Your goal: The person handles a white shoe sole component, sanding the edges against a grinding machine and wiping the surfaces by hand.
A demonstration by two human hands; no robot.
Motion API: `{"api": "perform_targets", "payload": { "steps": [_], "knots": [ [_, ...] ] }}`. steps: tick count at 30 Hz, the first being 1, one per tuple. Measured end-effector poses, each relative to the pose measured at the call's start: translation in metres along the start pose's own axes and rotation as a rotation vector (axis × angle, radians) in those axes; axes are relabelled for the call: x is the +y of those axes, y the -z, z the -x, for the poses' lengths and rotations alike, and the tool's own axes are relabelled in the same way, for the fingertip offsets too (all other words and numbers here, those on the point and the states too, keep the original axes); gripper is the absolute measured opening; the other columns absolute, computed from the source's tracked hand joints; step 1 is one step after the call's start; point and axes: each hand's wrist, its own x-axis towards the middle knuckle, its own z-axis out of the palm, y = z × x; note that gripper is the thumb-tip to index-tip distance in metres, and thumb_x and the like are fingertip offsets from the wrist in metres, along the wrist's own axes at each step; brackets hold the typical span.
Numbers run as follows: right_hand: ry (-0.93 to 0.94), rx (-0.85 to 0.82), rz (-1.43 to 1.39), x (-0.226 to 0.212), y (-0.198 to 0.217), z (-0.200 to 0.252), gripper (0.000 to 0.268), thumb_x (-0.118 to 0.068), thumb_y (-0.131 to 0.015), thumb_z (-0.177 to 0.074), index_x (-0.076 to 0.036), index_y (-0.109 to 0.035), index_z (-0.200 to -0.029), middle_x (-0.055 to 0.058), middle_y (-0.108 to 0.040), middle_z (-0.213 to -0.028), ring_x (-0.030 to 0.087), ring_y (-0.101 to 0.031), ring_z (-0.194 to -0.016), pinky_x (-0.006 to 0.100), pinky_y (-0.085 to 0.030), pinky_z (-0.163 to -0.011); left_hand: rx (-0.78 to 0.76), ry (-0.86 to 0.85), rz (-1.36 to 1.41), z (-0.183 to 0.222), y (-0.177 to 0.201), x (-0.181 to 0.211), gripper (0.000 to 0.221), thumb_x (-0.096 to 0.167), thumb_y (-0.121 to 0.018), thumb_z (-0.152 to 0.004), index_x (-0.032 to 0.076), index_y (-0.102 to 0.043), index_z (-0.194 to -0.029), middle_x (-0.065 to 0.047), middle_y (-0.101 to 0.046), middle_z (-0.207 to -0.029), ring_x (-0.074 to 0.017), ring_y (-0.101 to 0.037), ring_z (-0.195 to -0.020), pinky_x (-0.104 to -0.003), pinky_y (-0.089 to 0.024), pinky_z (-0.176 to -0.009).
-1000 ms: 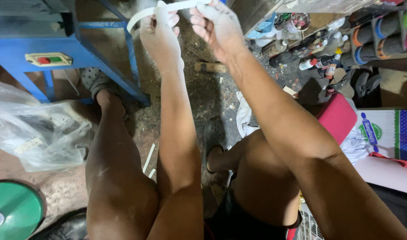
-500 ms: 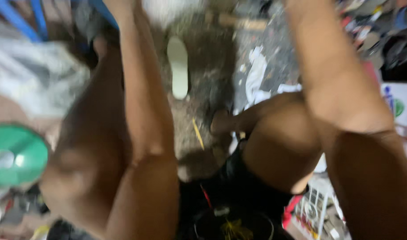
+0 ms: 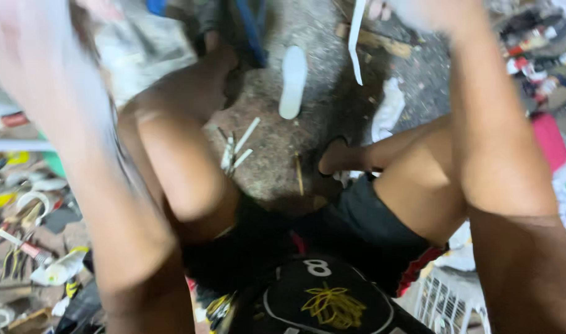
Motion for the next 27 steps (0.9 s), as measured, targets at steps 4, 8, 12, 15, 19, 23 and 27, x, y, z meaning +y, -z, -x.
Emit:
{"api": "perform_targets", "payload": {
  "steps": [4, 8, 12, 15, 19, 23, 27],
  "knots": [
    [0.085, -0.136, -0.103, -0.038, -0.047, 0.010, 0.011, 0.003, -0.062, -0.096, -0.001, -0.069, -0.088, 0.013, -0.068, -0.081, 0.019, -0.069, -0.072, 0.035, -0.055, -0.065, 0.073, 0.130, -0.222, 0.080, 0.078, -0.035, 0.012, 0.015, -0.065, -0.109, 0.004, -0.068, -0.112, 0.002, -0.067, -0.102, -0.0084, -0.060, -0.097, -0.027, -0.051, -0.090],
    [-0.395, -0.329, -0.697, -0.069, -0.142, 0.023, 0.013, -0.001, -0.063, -0.091, -0.003, -0.069, -0.102, 0.009, -0.071, -0.084, 0.016, -0.069, -0.071, 0.031, -0.056, -0.061, 0.139, 0.342, -0.364, 0.190, 0.131, -0.155, 0.030, 0.010, -0.078, -0.100, 0.005, -0.053, -0.084, -0.001, -0.054, -0.080, -0.0088, -0.049, -0.075, -0.028, -0.044, -0.068],
    [-0.652, -0.461, -0.780, -0.088, -0.233, 0.057, 0.014, -0.002, -0.063, -0.091, -0.004, -0.067, -0.105, 0.010, -0.070, -0.084, 0.017, -0.069, -0.071, 0.033, -0.056, -0.061, -0.071, 0.633, -0.857, 0.267, 0.165, -0.263, 0.024, 0.032, -0.077, -0.091, 0.012, -0.075, -0.103, -0.011, -0.076, -0.099, -0.0285, -0.073, -0.090, -0.040, -0.057, -0.079],
    [-0.858, -0.445, -0.779, -0.093, -0.283, 0.102, 0.016, -0.003, -0.063, -0.092, -0.005, -0.065, -0.107, 0.010, -0.070, -0.084, 0.018, -0.069, -0.071, 0.033, -0.055, -0.061, -0.362, 0.850, -0.980, 0.287, 0.166, -0.309, 0.051, 0.037, -0.078, -0.080, 0.020, -0.066, -0.127, -0.008, -0.074, -0.116, -0.0326, -0.071, -0.104, -0.047, -0.055, -0.085],
    [-1.100, -0.406, -0.790, -0.098, -0.320, 0.170, 0.018, -0.003, -0.063, -0.092, -0.006, -0.063, -0.110, 0.011, -0.070, -0.084, 0.019, -0.068, -0.071, 0.034, -0.055, -0.062, -0.744, 0.954, -1.174, 0.289, 0.139, -0.326, 0.086, 0.056, -0.087, -0.075, 0.008, -0.051, -0.136, -0.021, -0.054, -0.137, -0.0366, -0.058, -0.122, -0.046, -0.050, -0.096],
    [-1.273, -0.321, -0.794, -0.104, -0.335, 0.220, 0.021, -0.004, -0.063, -0.092, -0.007, -0.061, -0.113, 0.012, -0.070, -0.084, 0.021, -0.068, -0.071, 0.036, -0.055, -0.062, -0.828, 0.847, -1.304, 0.295, 0.122, -0.333, 0.098, 0.064, -0.086, -0.067, 0.004, -0.049, -0.136, -0.019, -0.052, -0.135, -0.0359, -0.054, -0.124, -0.045, -0.048, -0.100],
    [-1.349, -0.298, -0.783, -0.101, -0.333, 0.244, 0.024, -0.005, -0.063, -0.093, -0.008, -0.059, -0.116, 0.013, -0.069, -0.084, 0.022, -0.068, -0.070, 0.037, -0.055, -0.062, -0.906, 0.594, -1.396, 0.316, 0.112, -0.373, 0.056, 0.035, -0.068, -0.091, 0.006, -0.054, -0.136, -0.018, -0.056, -0.131, -0.0353, -0.055, -0.120, -0.047, -0.048, -0.097]
  ]
}}
